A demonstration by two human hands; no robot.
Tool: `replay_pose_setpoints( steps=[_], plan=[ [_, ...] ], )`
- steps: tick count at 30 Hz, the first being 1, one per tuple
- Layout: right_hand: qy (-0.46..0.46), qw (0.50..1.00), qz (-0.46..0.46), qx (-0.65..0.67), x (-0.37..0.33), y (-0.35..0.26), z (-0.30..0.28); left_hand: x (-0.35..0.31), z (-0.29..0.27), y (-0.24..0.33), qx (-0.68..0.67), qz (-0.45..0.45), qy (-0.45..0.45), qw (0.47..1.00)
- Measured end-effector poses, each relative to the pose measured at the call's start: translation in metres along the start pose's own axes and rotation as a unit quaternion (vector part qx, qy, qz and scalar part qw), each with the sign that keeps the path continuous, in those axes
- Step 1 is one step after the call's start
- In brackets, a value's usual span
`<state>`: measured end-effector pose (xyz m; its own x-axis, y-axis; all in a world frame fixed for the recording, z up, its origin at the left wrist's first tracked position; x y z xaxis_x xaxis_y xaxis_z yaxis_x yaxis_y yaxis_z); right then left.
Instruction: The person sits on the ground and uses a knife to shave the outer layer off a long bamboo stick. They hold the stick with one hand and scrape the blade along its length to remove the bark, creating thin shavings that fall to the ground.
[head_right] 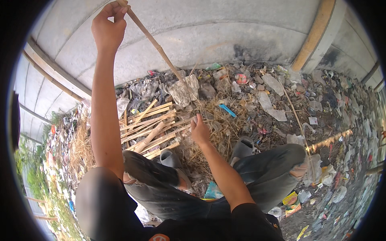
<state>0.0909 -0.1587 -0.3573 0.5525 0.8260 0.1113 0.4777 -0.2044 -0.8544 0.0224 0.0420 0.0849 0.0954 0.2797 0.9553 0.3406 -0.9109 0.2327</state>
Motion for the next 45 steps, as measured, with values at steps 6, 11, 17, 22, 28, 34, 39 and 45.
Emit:
replay_pose_setpoints(
  steps=[6, 11, 17, 22, 28, 34, 39, 45],
  plan=[
    [-0.125, 0.821, 0.285, 0.479, 0.06, -0.055, -0.057, 0.002, -0.021, -0.019, 0.042, -0.014, 0.002, 0.999],
    [-0.091, 0.897, 0.155, 0.403, 0.052, -0.098, -0.093, 0.003, -0.012, -0.014, 0.028, -0.013, 0.002, 1.0],
    [0.129, 0.939, -0.229, 0.223, 0.008, -0.155, -0.059, 0.002, -0.01, -0.016, 0.011, -0.026, 0.013, 1.0],
    [0.025, 0.998, -0.038, 0.046, 0.029, -0.046, 0.008, 0.006, -0.006, -0.024, 0.012, -0.007, -0.001, 1.0],
    [-0.079, 0.994, 0.053, 0.051, 0.071, 0.005, -0.008, -0.004, -0.017, -0.021, -0.078, -0.063, -0.07, 0.992],
    [-0.011, 0.988, 0.048, 0.148, 0.074, 0.025, -0.004, -0.017, 0.034, 0.005, -0.318, -0.154, -0.009, 0.935],
    [-0.123, 0.604, 0.416, 0.669, 0.099, 0.023, -0.05, -0.01, 0.06, -0.022, -0.328, -0.149, -0.021, 0.933],
    [-0.018, 0.928, 0.104, 0.357, 0.083, -0.078, -0.102, -0.006, 0.083, -0.011, -0.299, -0.152, 0.012, 0.942]
  ],
)
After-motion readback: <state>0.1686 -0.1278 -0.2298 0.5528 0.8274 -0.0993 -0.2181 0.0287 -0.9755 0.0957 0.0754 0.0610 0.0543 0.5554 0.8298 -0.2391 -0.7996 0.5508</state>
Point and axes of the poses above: each hand's wrist, its own x-axis towards the middle knuckle, its own z-axis out of the palm, y = z × x, the point moved 1 cm from there along x, towards the middle knuckle, and after that the axes turned 7 degrees about -z, right-handed, at the moved point
